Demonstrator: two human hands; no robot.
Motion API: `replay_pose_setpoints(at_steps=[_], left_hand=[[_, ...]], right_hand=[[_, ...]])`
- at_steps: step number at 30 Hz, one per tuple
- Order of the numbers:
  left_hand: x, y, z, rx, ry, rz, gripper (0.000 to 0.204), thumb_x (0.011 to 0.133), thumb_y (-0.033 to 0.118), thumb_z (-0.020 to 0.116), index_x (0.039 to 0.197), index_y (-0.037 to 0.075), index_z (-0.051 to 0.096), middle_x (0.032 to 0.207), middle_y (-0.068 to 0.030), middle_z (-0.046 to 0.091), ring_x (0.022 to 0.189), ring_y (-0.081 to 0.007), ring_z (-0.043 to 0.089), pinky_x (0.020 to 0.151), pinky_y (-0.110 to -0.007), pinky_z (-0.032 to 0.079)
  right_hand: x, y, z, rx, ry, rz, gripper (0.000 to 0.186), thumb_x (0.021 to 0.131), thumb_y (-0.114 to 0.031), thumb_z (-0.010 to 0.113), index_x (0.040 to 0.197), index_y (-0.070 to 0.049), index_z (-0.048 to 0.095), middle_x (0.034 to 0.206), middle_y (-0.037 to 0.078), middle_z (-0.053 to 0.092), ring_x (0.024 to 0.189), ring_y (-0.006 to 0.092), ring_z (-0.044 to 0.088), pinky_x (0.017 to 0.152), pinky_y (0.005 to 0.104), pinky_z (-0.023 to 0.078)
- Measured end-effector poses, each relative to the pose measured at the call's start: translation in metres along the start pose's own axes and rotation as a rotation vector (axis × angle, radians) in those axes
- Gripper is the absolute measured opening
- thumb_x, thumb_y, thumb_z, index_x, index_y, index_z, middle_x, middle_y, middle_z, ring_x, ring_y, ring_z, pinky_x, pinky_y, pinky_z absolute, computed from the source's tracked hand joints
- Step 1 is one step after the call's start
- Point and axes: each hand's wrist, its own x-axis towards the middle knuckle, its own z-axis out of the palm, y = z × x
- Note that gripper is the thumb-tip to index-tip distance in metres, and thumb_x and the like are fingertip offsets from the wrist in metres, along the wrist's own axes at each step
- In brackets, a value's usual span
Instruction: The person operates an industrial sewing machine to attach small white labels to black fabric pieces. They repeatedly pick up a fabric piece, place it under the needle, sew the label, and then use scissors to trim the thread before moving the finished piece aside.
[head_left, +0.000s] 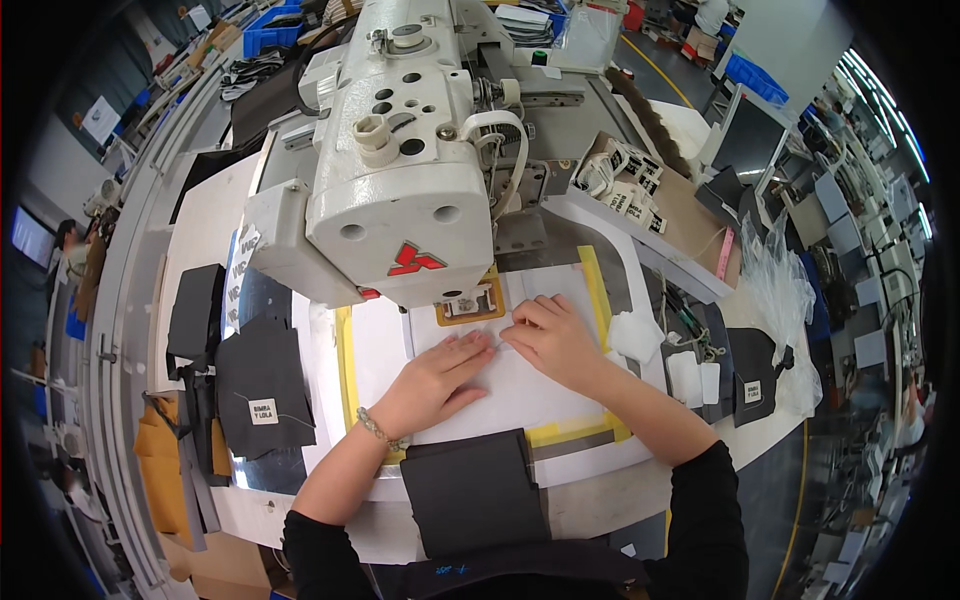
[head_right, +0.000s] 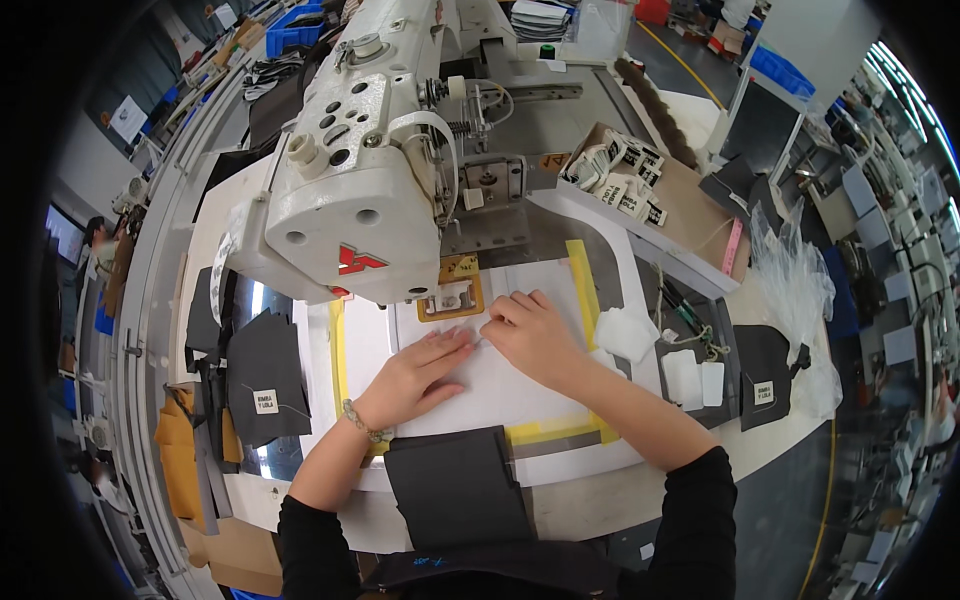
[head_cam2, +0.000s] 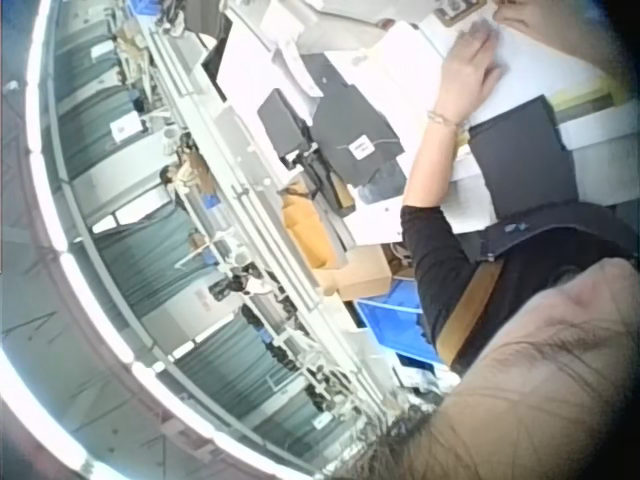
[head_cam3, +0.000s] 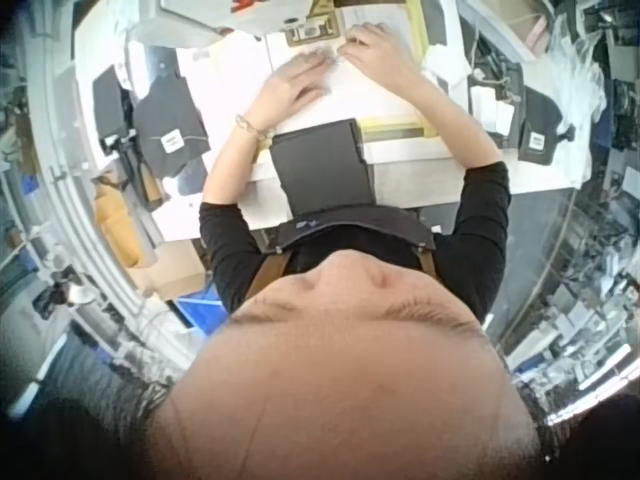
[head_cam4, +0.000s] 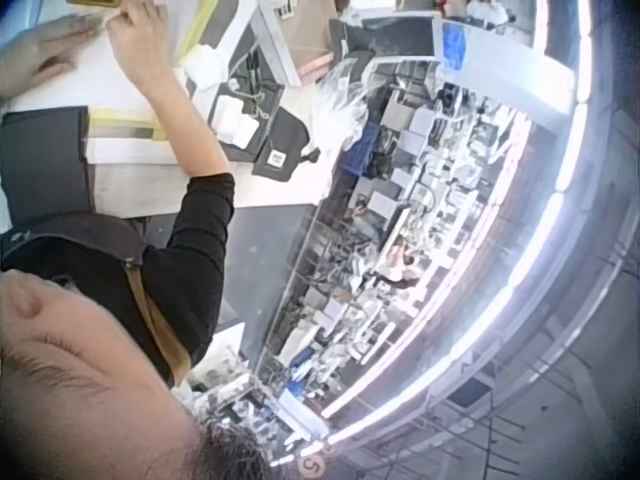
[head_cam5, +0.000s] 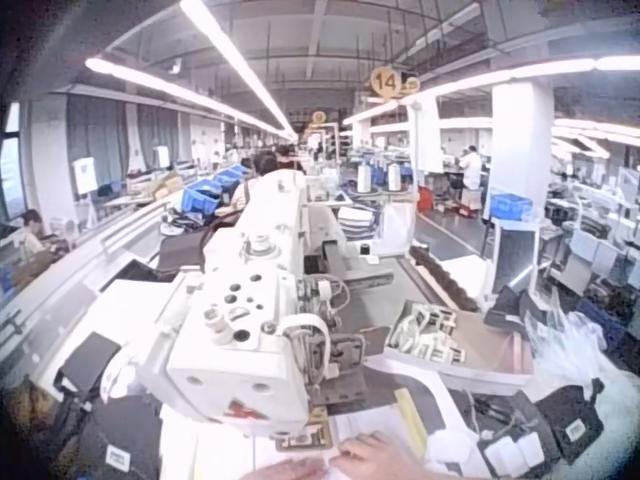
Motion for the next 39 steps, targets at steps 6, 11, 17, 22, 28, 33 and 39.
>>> replay_pose_setpoints(at_steps=[6,11,17,22,28,33,39], left_hand=[[-0.001,0.000,0.003,0.143,0.012,0.007,0.063,0.081,0.030,0.072,0.135,0.004,0.051,0.139,-0.0171,0.050,0.126,-0.0339,0.051,0.109,-0.046,0.040],[0.000,0.001,0.001,0.242,0.006,-0.058,0.072,0.081,0.039,0.070,0.139,0.003,0.047,0.138,-0.0199,0.048,0.129,-0.0355,0.047,0.110,-0.046,0.037],[-0.001,0.000,0.000,0.329,-0.022,-0.183,0.076,0.082,0.043,0.070,0.140,0.002,0.044,0.139,-0.0204,0.047,0.129,-0.0380,0.045,0.110,-0.048,0.035],[-0.003,0.011,0.007,0.462,0.156,-0.150,0.058,0.082,0.036,0.071,0.126,0.001,0.056,0.125,-0.0185,0.060,0.119,-0.0330,0.057,0.101,-0.044,0.046],[-0.002,0.017,0.007,0.451,0.279,-0.023,0.039,0.076,0.022,0.076,0.108,0.003,0.067,0.107,-0.0126,0.069,0.100,-0.0263,0.068,0.082,-0.036,0.055],[-0.001,0.018,0.008,0.517,0.281,0.030,0.043,0.076,0.024,0.077,0.112,0.004,0.065,0.117,-0.0148,0.065,0.108,-0.0283,0.064,0.088,-0.040,0.052],[0.011,0.019,0.003,0.508,0.223,-0.021,0.062,0.078,0.037,0.074,0.126,0.002,0.056,0.129,-0.0191,0.056,0.120,-0.0325,0.055,0.099,-0.046,0.045]], right_hand=[[0.002,-0.002,-0.006,0.046,-0.075,0.058,0.022,0.076,-0.023,0.075,0.096,-0.012,0.072,0.092,0.002,0.055,0.086,0.0205,0.053,0.077,0.0360,0.039],[0.001,-0.010,-0.008,-0.087,-0.106,0.084,0.038,0.080,-0.036,0.073,0.111,-0.014,0.070,0.105,0.007,0.052,0.097,0.0244,0.049,0.081,0.0385,0.037],[-0.002,-0.019,-0.002,-0.189,-0.139,0.121,0.044,0.082,-0.038,0.070,0.119,-0.015,0.064,0.111,0.008,0.050,0.099,0.0251,0.047,0.082,0.0393,0.037],[-0.006,-0.021,0.006,-0.230,-0.116,0.123,0.044,0.083,-0.036,0.068,0.120,-0.013,0.063,0.111,0.008,0.050,0.099,0.0255,0.047,0.081,0.0389,0.036],[-0.005,-0.018,0.009,-0.251,-0.113,0.118,0.042,0.084,-0.034,0.067,0.119,-0.014,0.063,0.110,0.009,0.050,0.098,0.0255,0.047,0.080,0.0391,0.035],[-0.003,-0.018,0.007,-0.286,-0.103,0.090,0.042,0.082,-0.035,0.068,0.118,-0.014,0.062,0.106,0.009,0.049,0.096,0.0250,0.047,0.078,0.0376,0.036],[-0.004,-0.017,0.010,-0.243,-0.094,0.107,0.036,0.082,-0.034,0.068,0.111,-0.013,0.063,0.105,0.009,0.050,0.096,0.0250,0.048,0.078,0.0387,0.036]])
